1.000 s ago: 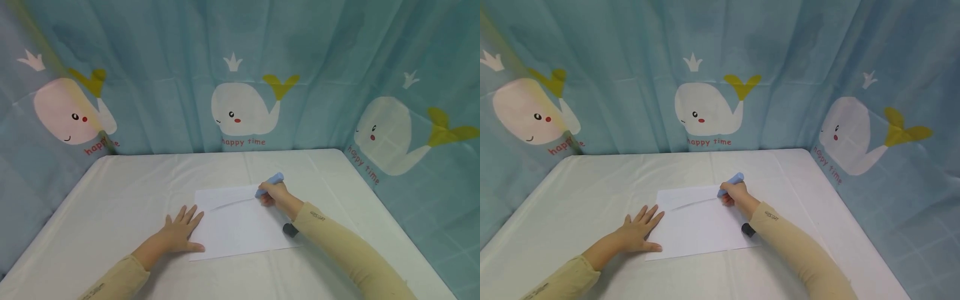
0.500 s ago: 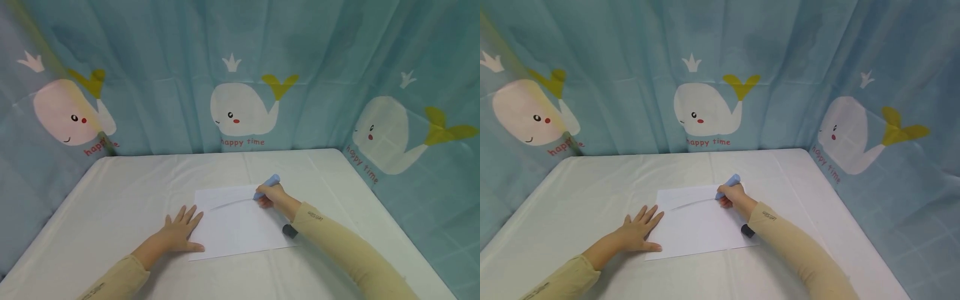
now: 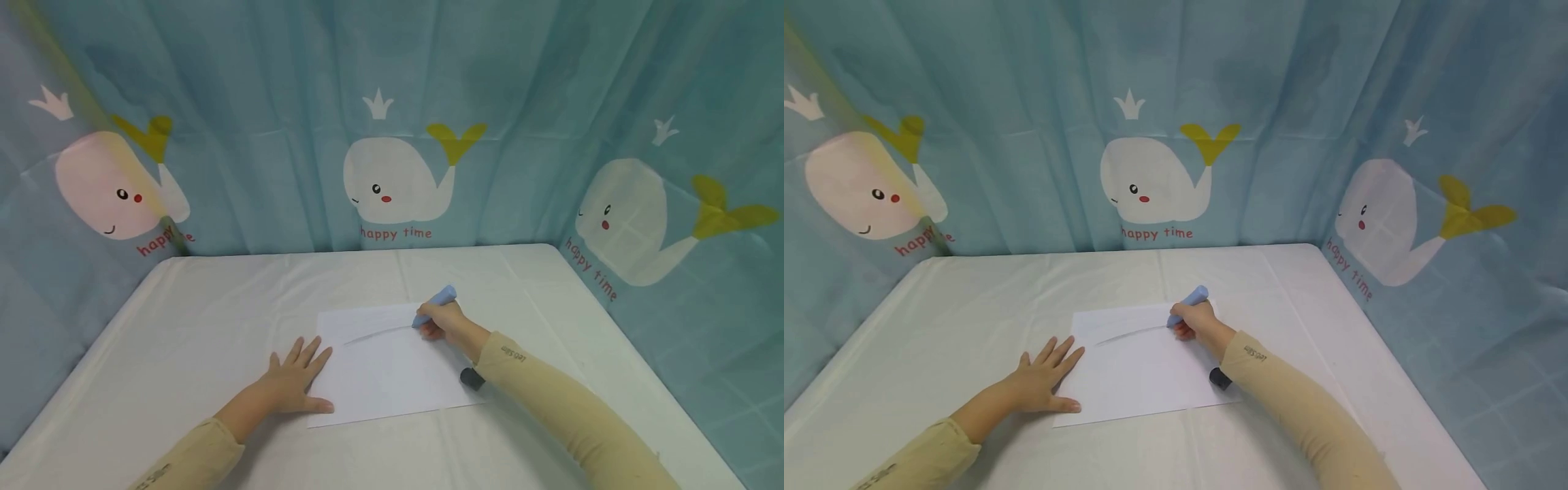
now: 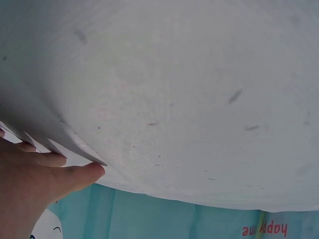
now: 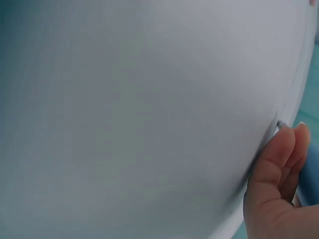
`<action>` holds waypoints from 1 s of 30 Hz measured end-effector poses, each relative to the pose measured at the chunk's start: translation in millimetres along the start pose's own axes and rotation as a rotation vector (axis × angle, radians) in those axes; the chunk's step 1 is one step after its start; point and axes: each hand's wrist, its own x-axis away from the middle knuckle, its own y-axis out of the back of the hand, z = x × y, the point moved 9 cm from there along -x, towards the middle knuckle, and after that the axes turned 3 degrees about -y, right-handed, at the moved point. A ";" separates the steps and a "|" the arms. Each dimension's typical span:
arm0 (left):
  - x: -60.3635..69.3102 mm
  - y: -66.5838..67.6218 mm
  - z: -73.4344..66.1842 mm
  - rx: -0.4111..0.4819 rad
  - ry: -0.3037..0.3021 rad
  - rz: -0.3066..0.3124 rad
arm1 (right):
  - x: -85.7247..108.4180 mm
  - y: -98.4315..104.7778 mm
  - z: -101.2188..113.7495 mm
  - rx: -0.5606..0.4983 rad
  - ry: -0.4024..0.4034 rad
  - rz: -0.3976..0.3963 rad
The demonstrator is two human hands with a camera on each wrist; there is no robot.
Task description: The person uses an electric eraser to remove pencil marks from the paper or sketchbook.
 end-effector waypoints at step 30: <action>-2.0 -1.7 0.6 -0.018 0.002 0.001 | -1.3 -2.1 -3.0 -0.022 -0.015 0.001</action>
